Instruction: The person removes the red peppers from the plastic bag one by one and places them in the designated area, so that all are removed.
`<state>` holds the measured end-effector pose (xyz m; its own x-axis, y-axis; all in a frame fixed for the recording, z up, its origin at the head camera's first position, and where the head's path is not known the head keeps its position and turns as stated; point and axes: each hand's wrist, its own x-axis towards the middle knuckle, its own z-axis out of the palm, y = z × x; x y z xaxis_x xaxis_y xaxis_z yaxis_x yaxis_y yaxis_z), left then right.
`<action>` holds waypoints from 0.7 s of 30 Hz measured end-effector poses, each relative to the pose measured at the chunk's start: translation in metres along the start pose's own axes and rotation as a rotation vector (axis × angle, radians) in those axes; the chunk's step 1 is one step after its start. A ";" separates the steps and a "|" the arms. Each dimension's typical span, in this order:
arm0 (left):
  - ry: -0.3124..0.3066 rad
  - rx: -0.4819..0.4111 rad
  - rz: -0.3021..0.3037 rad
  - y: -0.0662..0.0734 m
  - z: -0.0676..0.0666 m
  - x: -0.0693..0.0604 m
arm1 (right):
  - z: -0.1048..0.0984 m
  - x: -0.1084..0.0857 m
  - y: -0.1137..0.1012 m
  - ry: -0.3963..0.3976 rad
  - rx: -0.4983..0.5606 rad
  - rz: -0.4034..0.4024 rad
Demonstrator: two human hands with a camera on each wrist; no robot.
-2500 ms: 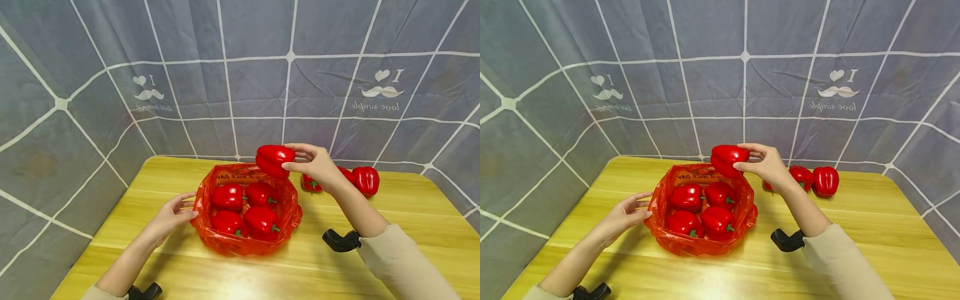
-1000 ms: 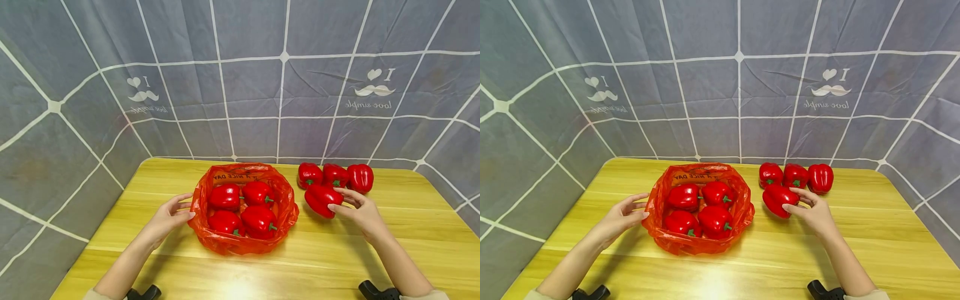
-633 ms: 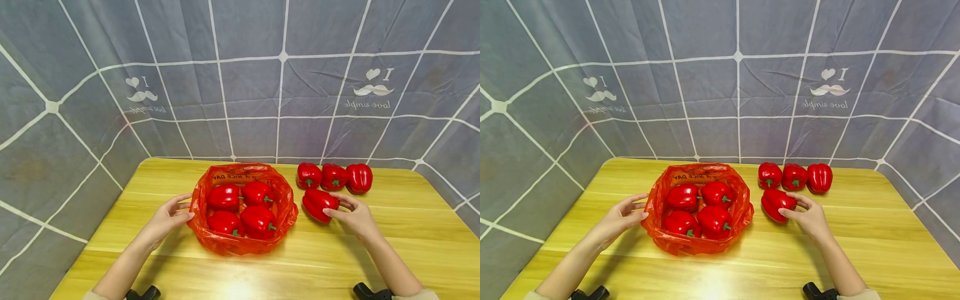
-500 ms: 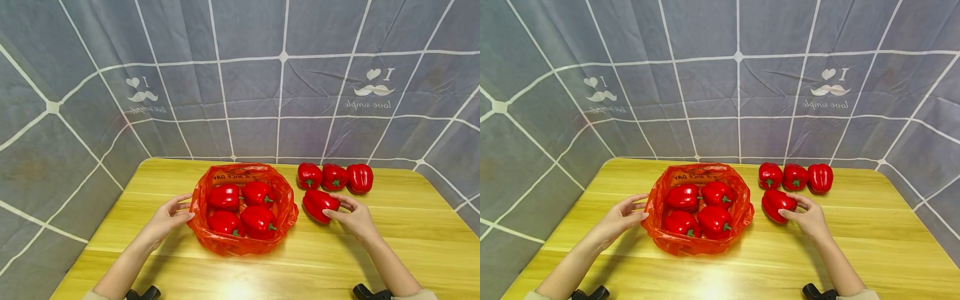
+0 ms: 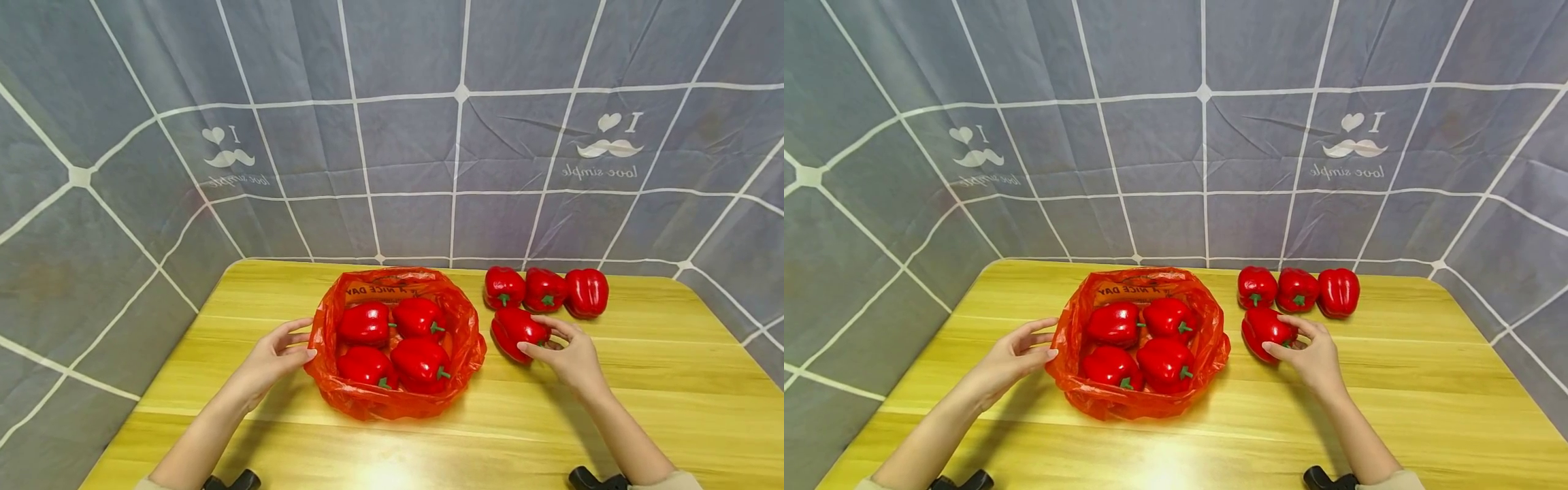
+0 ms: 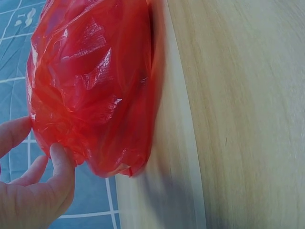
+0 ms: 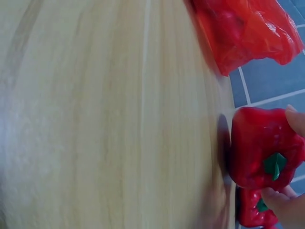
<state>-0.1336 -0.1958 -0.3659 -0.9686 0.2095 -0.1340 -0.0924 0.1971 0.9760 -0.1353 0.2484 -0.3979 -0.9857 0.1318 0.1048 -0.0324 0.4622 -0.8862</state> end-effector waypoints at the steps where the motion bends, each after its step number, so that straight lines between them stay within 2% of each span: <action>1: 0.000 0.000 0.000 0.000 0.000 0.000 | 0.000 0.000 0.000 0.002 -0.009 -0.003; 21: -0.001 -0.010 -0.008 -0.001 -0.001 0.001 | 0.005 -0.001 0.002 0.069 -0.093 -0.036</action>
<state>-0.1347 -0.1969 -0.3665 -0.9675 0.2094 -0.1419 -0.1022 0.1896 0.9765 -0.1349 0.2448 -0.4019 -0.9705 0.1720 0.1691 -0.0487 0.5469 -0.8358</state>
